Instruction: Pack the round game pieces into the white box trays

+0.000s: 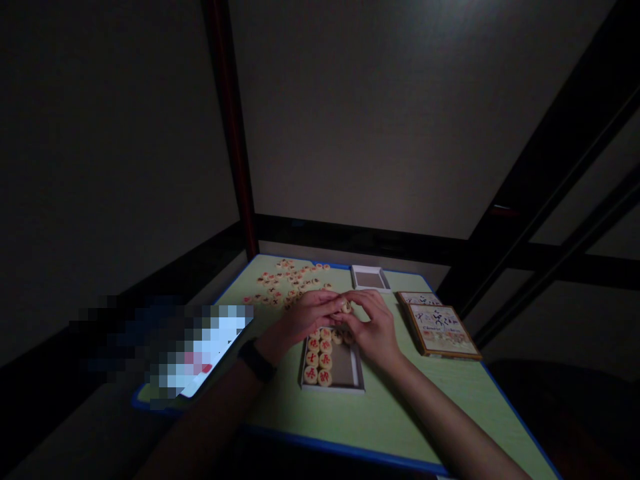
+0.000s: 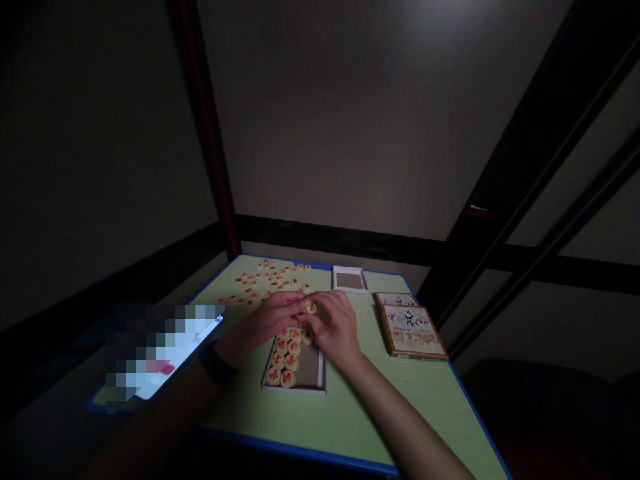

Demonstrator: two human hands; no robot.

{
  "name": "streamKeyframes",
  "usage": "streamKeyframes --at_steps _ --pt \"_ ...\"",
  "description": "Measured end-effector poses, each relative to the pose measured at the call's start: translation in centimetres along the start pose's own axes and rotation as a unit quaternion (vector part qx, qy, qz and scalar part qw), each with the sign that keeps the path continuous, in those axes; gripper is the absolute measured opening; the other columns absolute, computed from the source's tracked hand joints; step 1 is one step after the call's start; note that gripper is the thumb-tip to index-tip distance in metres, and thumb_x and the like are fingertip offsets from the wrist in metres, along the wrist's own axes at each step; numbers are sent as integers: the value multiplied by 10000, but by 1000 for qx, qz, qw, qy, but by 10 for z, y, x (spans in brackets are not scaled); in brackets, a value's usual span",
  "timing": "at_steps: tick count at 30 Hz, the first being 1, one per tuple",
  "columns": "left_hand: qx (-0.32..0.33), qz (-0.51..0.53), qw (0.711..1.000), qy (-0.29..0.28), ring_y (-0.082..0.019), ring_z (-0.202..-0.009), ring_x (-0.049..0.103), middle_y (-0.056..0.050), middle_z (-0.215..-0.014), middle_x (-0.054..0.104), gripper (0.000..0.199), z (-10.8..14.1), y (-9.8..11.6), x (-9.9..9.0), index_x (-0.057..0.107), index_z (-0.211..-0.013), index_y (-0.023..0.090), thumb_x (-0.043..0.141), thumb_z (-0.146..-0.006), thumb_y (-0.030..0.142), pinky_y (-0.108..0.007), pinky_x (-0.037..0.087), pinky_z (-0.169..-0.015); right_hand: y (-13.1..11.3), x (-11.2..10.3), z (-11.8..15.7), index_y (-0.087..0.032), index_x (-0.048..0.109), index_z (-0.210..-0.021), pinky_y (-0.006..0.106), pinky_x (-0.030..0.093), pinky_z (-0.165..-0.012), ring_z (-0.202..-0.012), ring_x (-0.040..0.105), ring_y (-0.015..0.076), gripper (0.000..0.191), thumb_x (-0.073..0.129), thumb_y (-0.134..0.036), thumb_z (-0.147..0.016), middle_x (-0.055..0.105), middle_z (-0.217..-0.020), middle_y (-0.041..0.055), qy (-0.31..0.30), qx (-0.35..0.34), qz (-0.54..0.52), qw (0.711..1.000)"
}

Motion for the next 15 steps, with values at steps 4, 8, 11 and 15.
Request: streamKeyframes --at_steps 4,8,11,15 --pt "10 5 1000 20 -129 -780 623 -31 -840 649 407 2 3 -3 677 -894 124 879 -628 357 -265 489 -749 -2 -1 -2 -233 686 -1032 395 530 -803 -883 653 236 222 723 -324 -833 739 -959 62 -10 -4 -9 1000" --pt "-1 -24 1000 7 -134 -765 637 -43 -835 675 433 3 5 -4 651 -903 133 883 -621 366 -257 482 -718 -5 0 -3 -232 699 -1000 388 527 -798 -865 654 225 147 687 -268 -858 744 -932 60 -30 -13 -22 999" --pt "6 -69 998 3 -137 -748 635 -56 -854 694 495 0 6 -6 654 -962 137 868 -621 425 -250 473 -674 -6 -5 -5 -221 697 -988 380 519 -784 -846 647 219 137 684 -266 -860 743 -914 60 -49 -15 -11 999" --pt "71 -137 981 121 -132 -712 614 -67 -843 707 430 -4 16 -18 659 -915 136 796 -683 471 -220 420 -578 -11 -5 -9 -194 693 -984 332 503 -771 -838 642 199 158 703 -192 -826 731 -906 52 -222 -1 7 975"
Point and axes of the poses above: each hand's wrist, its own z-axis away from the middle knuckle, its own x-axis out of the palm, y = z × x, the point moved 5 cm from there along -z, towards the middle knuckle
